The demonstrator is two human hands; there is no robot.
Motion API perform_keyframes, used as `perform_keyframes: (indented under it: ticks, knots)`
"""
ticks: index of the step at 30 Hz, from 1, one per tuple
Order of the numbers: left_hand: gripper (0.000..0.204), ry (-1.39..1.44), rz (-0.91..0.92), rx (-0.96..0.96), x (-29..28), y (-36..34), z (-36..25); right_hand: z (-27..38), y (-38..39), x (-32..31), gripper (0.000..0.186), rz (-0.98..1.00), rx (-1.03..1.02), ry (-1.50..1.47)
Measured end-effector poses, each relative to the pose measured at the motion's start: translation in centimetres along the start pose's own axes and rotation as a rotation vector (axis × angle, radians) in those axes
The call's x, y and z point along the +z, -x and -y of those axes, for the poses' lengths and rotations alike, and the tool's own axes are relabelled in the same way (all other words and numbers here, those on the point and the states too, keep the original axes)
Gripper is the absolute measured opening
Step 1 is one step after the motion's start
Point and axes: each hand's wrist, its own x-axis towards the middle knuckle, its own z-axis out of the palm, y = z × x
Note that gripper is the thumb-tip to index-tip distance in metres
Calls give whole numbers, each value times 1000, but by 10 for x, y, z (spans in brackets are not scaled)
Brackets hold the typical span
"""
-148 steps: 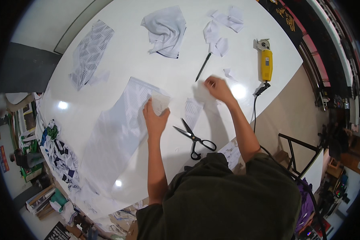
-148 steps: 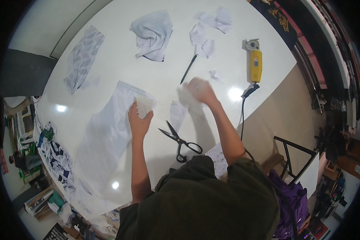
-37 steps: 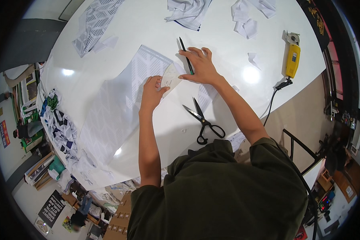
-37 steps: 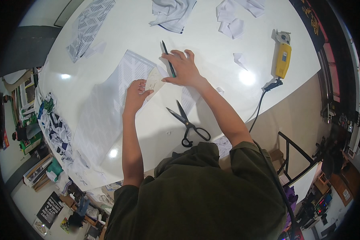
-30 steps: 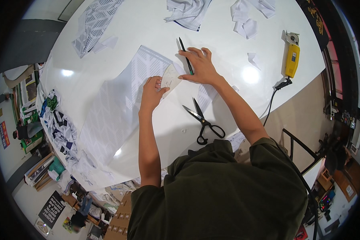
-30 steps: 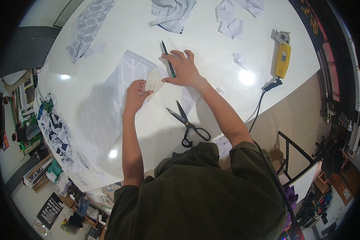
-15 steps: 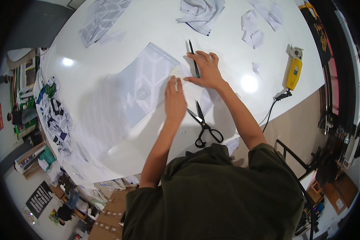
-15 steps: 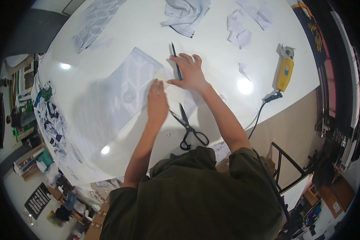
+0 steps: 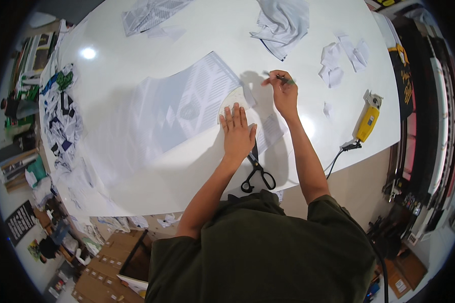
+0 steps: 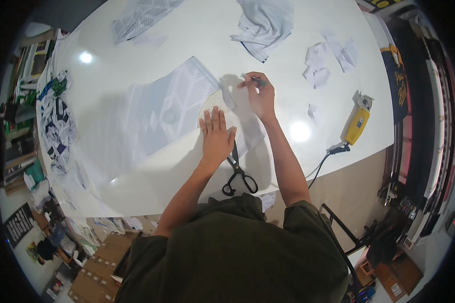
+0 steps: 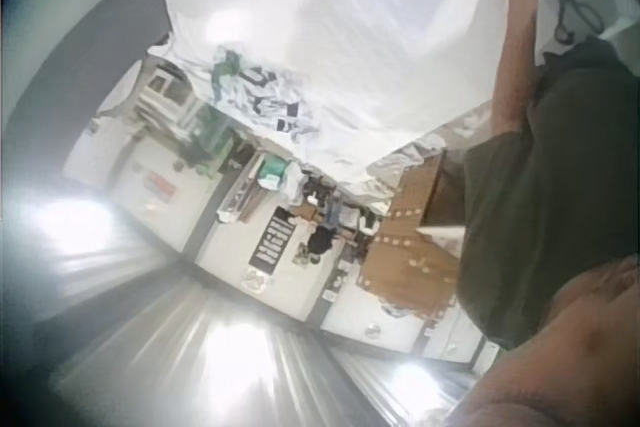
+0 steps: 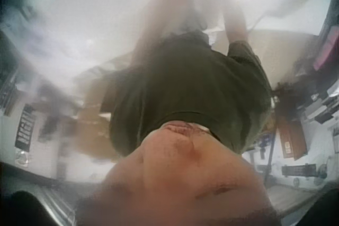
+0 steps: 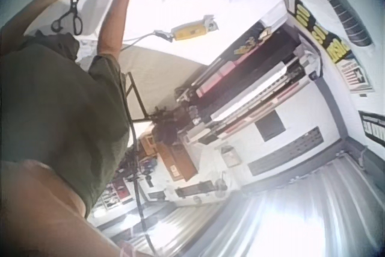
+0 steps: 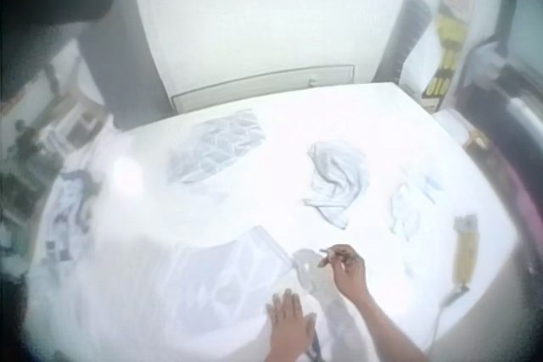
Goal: The person uses a yellow electric cutter to trim a white fabric piece on a table. They then fold the fabric, mark it with a pen, and use scissors to cut along the marked lines. The person repeats this process with a patterned fabric, using a template to guide the cuts.
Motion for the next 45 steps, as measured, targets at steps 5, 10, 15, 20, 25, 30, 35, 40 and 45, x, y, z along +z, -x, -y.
perform_keyframes:
  ticks: [5, 10, 15, 20, 25, 30, 35, 40, 45]
  knots:
    - [71, 78, -67, -3, -1, 3, -2, 23, 9, 40, 31, 324, 195, -187]
    - [56, 135, -26, -42, 4, 7, 0, 17, 30, 85, 32, 645, 208, 83]
    - [53, 251, -120, -20, 5, 9, 2, 17, 32, 96, 26, 691, 190, 194]
    - [55, 195, -108, -46, 1, 9, 0, 7, 33, 97, 25, 682, 167, 140]
    - [54, 176, -119, -34, 5, 8, 1, 14, 31, 99, 24, 704, 164, 182]
    - [52, 138, -108, -7, 5, 8, 3, 11, 30, 100, 25, 729, 109, 196]
    - [53, 126, -55, -31, 2, 7, 1, 17, 24, 99, 28, 760, 70, 218]
    - [65, 79, -33, -75, 0, 4, -2, 15, 5, 90, 26, 584, 119, 220]
    - [73, 57, -38, -41, 0, 5, -1, -6, -28, 64, 26, 385, 29, 184]
